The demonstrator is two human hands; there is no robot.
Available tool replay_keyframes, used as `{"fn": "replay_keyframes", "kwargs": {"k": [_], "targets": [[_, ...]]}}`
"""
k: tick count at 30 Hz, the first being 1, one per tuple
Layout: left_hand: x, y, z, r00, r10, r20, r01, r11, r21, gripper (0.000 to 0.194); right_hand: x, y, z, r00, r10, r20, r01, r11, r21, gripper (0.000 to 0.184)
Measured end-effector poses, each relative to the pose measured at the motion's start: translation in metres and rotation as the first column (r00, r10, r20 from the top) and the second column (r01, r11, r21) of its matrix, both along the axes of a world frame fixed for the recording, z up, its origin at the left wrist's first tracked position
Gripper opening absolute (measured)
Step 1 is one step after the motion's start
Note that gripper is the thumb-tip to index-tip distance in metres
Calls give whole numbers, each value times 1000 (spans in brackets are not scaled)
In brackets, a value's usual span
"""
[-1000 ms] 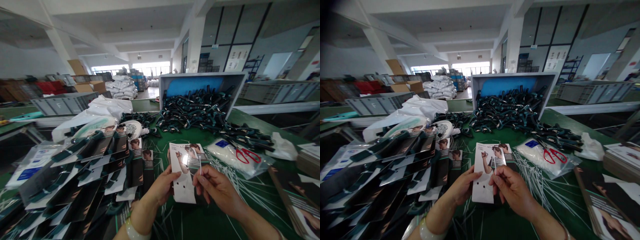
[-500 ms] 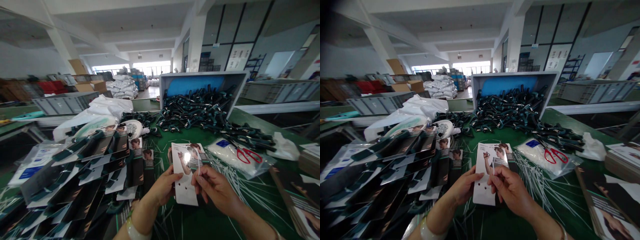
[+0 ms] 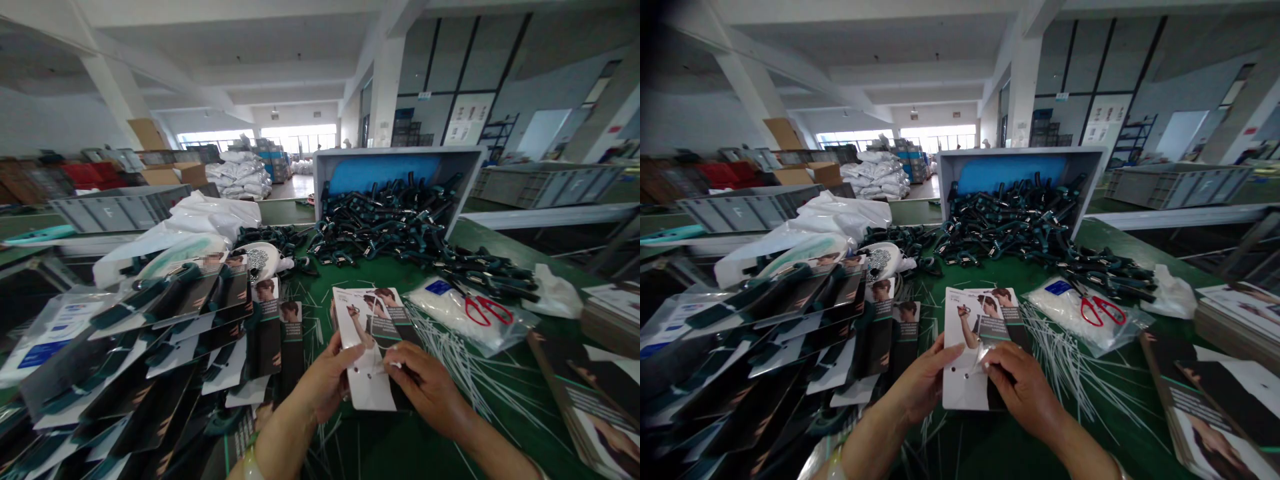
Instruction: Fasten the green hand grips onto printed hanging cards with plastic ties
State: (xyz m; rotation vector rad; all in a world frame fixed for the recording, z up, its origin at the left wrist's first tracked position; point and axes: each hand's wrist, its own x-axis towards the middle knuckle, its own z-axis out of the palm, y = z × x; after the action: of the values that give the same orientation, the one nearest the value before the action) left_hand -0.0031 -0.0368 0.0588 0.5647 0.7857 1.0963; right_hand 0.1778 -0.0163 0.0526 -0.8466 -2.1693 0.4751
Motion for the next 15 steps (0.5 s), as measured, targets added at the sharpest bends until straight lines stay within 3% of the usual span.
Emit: {"fn": "replay_keyframes", "kwargs": {"k": [3, 9, 12, 15], "targets": [[4, -1, -1, 999, 34, -15, -34, 999, -15, 55, -3, -4, 2, 1000, 8, -7, -9, 994, -105, 12], [9, 2, -13, 991, 127, -42, -128, 992, -12, 53, 6, -16, 7, 991, 60, 123, -48, 994, -99, 12], [10, 4, -13, 984, 170, -49, -168, 985, 31, 49, 17, -22, 4, 989, -51, 142, 39, 996, 84, 28], [10, 5, -10, 977, 200, -77, -196, 979, 57, 48, 25, -30, 4, 970, -231, 81, 190, 919, 344, 40]]}}
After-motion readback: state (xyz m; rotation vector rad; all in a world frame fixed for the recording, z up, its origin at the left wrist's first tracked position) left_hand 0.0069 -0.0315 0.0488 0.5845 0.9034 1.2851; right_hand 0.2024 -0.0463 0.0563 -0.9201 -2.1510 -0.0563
